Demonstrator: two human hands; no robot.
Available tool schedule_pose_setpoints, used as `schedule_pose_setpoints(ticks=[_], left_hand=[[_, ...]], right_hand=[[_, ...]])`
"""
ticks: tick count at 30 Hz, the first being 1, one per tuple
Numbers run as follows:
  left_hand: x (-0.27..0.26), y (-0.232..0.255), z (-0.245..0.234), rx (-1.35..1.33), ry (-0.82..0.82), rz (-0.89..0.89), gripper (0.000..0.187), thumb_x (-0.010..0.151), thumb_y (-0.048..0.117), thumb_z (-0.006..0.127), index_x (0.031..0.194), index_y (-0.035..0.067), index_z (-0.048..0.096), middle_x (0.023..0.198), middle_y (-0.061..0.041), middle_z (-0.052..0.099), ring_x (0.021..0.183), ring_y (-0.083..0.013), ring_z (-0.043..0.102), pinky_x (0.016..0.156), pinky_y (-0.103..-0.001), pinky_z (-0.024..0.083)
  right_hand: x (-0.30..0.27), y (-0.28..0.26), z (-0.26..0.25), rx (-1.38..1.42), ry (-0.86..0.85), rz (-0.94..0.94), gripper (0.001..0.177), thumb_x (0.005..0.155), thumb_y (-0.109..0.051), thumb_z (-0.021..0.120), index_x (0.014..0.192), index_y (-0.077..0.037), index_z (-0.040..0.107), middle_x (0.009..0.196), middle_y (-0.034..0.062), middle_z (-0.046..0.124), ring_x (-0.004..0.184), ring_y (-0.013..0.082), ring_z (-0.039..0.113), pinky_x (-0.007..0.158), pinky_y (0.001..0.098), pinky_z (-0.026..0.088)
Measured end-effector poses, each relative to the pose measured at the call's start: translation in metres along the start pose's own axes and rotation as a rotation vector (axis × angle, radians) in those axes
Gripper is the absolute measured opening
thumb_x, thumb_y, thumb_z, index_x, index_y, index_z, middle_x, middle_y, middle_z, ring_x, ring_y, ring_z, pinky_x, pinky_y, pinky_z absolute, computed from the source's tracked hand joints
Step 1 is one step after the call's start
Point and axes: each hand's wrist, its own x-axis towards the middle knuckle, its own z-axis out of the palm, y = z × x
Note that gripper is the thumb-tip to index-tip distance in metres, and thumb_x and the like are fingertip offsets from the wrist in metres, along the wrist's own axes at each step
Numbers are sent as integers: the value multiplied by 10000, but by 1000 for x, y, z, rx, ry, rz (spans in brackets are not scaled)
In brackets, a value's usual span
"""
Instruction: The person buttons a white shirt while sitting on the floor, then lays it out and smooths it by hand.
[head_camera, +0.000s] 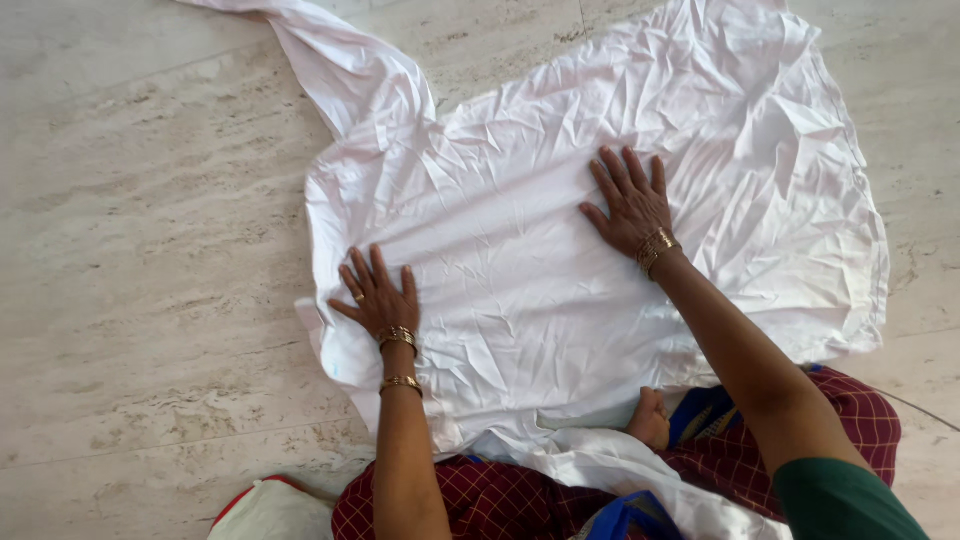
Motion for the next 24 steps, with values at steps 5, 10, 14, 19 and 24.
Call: schedule_pose_setpoints(ticks=[5,10,14,19,24], left_hand=[[49,-20,-6,-40,-47,-13,678,1045,585,404,1630,257,302,1726,-55,156,1577,-346,150,1150,-777,6],[65,-25,-17,-80,-61,4,676,1068,583,406,1637,231,308,1734,-73,152,1581,-358,150,1155,-781,1],[66,-30,-21,-123,-70,2,658,1073,562,420,1633,231,321,1731,-74,159,1581,-365,151,1152,-779,-1],[69,-21,-27,-122,-58,-15,651,1067,513,456,1632,216,327,1734,-69,155,1579,-363,141,1156,-770,-9],[74,-26,-25,-115,-78,-20,634,1083,477,484,1640,213,335,1739,-70,148,1585,-349,137,1163,-763,-16]], right_hand=[[48,-20,12,45,1,2,724,1027,-608,428,1602,-171,368,1707,26,258,1578,268,153,1268,543,1],[60,37,13,-36,-28,-30,759,1047,-636,381,1641,-169,305,1722,31,207,1586,241,129,1281,527,-3],[13,147,-41,-57,29,431,712,1084,-568,290,1661,-158,211,1740,49,152,1600,250,91,1270,559,-29],[-34,116,-28,-83,89,493,706,1142,-502,363,1671,-66,194,1765,149,118,1625,273,57,1281,597,-43],[-121,-44,36,-67,-259,0,883,945,-703,407,1605,-135,263,1699,59,181,1561,258,116,1260,556,-16]])
